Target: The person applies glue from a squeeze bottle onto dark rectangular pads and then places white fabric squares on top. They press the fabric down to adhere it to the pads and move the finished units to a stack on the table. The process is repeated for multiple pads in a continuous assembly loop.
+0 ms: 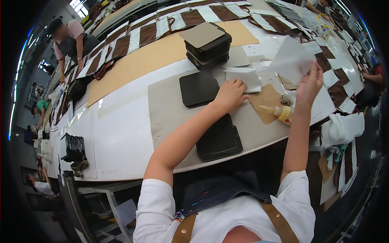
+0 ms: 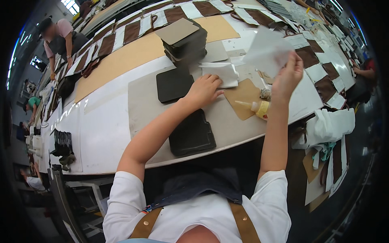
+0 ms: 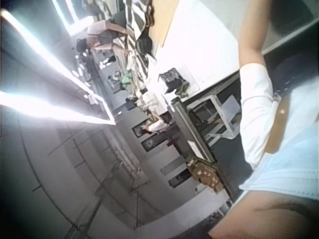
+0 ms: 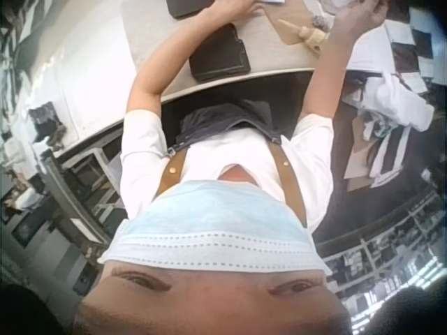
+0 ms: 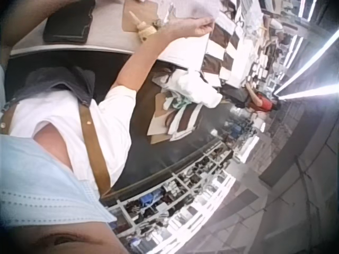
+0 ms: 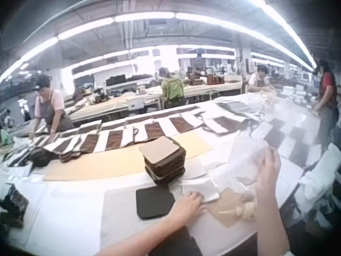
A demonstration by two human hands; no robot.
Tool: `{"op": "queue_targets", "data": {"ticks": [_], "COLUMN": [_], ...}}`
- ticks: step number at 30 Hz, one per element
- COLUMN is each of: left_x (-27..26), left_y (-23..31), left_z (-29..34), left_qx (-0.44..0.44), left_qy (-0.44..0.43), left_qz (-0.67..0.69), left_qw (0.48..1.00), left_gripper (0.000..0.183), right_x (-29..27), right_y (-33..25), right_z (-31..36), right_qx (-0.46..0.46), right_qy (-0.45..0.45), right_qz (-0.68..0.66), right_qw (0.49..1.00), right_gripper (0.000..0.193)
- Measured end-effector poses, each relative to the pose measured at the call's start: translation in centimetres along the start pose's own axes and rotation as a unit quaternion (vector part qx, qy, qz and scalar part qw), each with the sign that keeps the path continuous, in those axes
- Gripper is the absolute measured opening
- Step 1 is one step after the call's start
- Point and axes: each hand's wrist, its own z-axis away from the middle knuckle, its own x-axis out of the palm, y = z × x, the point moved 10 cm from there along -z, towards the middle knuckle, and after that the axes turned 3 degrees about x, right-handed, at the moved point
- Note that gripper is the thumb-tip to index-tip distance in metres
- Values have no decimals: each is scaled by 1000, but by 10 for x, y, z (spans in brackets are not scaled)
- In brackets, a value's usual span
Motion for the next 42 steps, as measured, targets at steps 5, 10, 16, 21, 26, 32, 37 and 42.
{"op": "queue_targets", "data": {"ticks": [5, 10, 16, 21, 26, 32, 37, 42], "left_x": [4, 7, -41, -78, -81, -99, -102, -88], "left_y": [-7, -3, 9, 27, 17, -8, 5, 7], "left_z": [-4, -1, 18, 32, 72, 118, 137, 148], "left_qx": [21, 43, 0, -157, -242, -314, -310, -313], "left_qy": [11, -23, -6, 40, 46, 184, 150, 136], "left_qz": [-98, -160, -29, 713, 816, 766, 735, 697], "left_qw": [995, 986, 1000, 682, 523, 530, 584, 631], "left_gripper": [23, 11, 23, 46, 35, 33, 37, 43], "right_x": [10, 32, 49, 121, 161, 137, 109, 95], "right_y": [-53, -53, -57, -64, -59, -58, -6, 34], "right_z": [25, 60, 82, 160, 249, 248, 211, 227], "right_qx": [-80, -84, -89, -205, -349, -311, 64, 249], "right_qy": [-12, -59, -71, -308, -475, -451, -328, -356], "right_qz": [54, 99, 147, 228, 305, 258, 131, 102], "right_qw": [995, 990, 983, 901, 748, 796, 933, 895], "right_gripper": [13, 15, 14, 9, 15, 35, 58, 39]}}
